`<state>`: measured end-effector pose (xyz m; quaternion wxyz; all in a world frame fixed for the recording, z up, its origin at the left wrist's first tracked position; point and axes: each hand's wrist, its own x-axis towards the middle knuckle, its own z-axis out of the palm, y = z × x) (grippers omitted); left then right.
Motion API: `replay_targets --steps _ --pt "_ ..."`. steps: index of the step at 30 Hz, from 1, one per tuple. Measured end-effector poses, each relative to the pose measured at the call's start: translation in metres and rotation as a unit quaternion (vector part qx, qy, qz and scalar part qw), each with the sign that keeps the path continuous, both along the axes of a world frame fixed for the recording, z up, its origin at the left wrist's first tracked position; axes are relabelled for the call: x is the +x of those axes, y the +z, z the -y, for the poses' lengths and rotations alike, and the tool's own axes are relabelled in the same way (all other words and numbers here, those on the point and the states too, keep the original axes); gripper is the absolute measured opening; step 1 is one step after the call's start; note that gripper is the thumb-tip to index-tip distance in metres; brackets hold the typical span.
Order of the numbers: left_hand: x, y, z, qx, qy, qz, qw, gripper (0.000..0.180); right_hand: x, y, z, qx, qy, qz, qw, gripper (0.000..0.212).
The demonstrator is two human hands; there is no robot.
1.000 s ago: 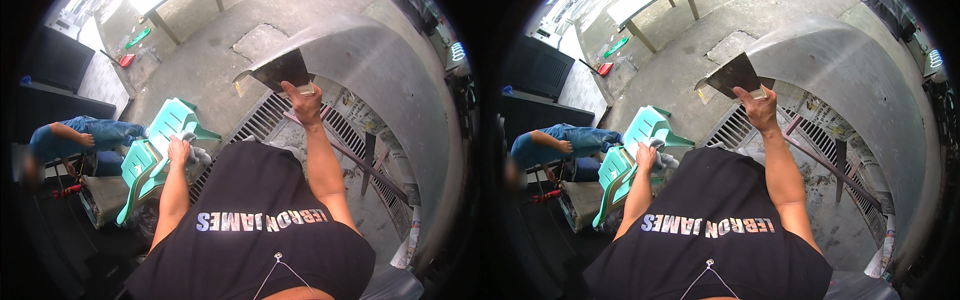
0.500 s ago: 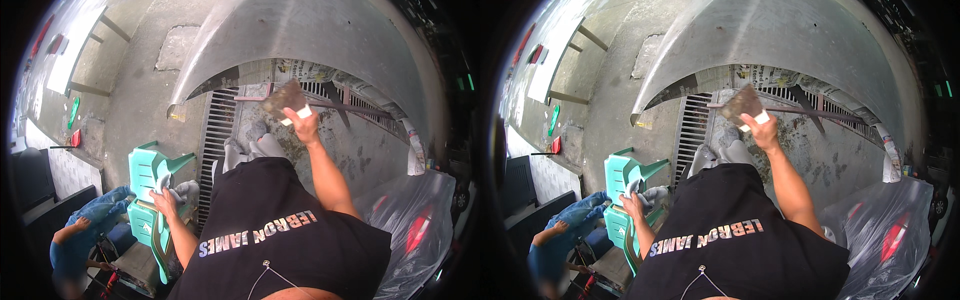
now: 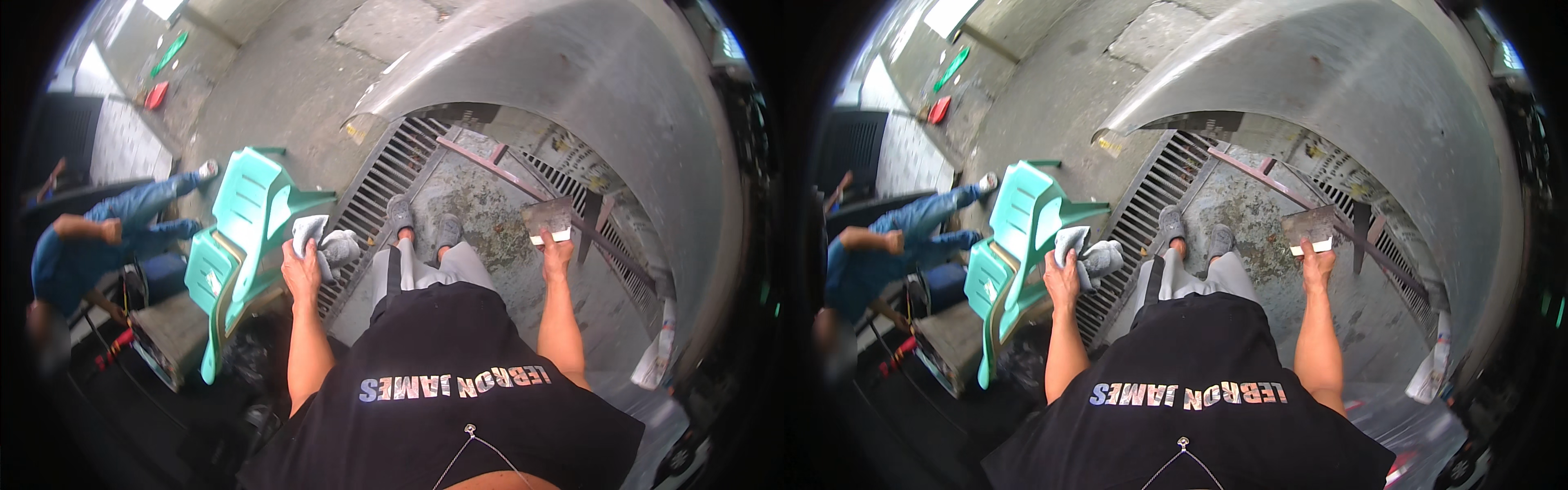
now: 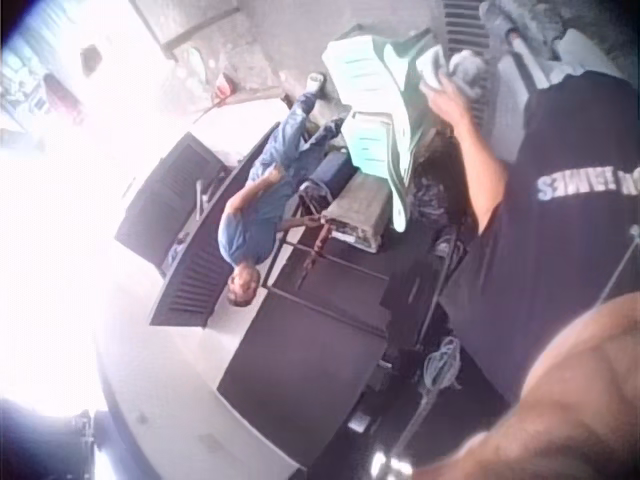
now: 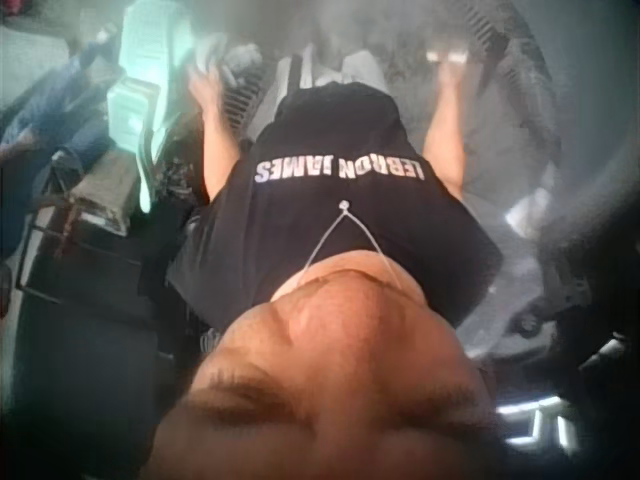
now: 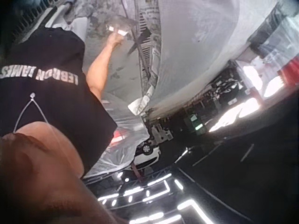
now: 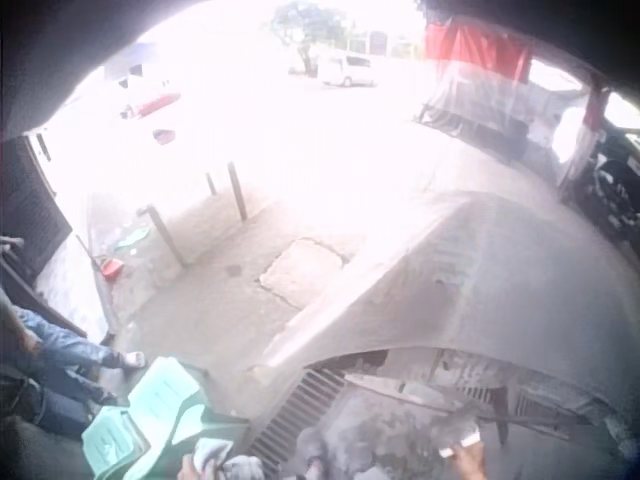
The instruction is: The person sands a large curved car body panel with a sanding block, moving it across the surface in repeated strokes. The person occasionally wipes the surface with a cloth. The work is performed in a workshop or garage area with a concrete floor and green plastic chairs nearby.
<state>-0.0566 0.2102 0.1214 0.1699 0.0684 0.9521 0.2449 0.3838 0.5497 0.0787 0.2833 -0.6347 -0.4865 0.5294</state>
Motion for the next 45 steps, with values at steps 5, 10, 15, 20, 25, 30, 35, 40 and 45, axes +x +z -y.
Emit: replay_targets --steps 5,10,15,20,25,30,35,40,45 --pt "0.058 -0.025 0.061 0.087 0.18 0.036 0.979 0.06 -0.036 -0.056 -0.043 -0.038 0.125 0.02 0.991 0.034" --pt "0.106 -0.067 0.044 0.259 0.289 0.108 0.915 0.058 -0.067 -0.126 -0.07 -0.064 0.273 0.116 0.953 0.024" --pt "0.139 -0.187 0.012 0.232 0.287 0.157 0.916 0.06 -0.124 -0.215 -0.082 0.062 0.454 0.209 0.864 0.024" --pt "0.138 -0.367 -0.018 0.166 0.22 0.21 0.938 0.066 -0.224 -0.392 -0.087 0.068 0.582 0.307 0.75 0.038" --pt "0.131 -0.438 -0.011 0.146 0.195 0.259 0.935 0.058 -0.331 -0.572 -0.079 0.152 0.641 0.323 0.68 0.035" --pt "0.087 -0.429 -0.011 0.111 0.126 0.23 0.959 0.056 -0.392 -0.684 -0.088 0.23 0.684 0.431 0.542 0.033" --pt "0.063 -0.431 -0.014 0.142 0.109 0.314 0.933 0.056 -0.412 -0.729 -0.08 0.206 0.682 0.477 0.515 0.031" --pt "0.054 -0.436 -0.032 0.152 0.087 0.323 0.93 0.054 -0.379 -0.676 0.019 0.244 0.653 0.432 0.572 0.022" --pt "0.043 -0.442 -0.044 0.154 0.112 0.385 0.903 0.055 -0.371 -0.627 0.046 0.18 0.658 0.327 0.655 0.019"
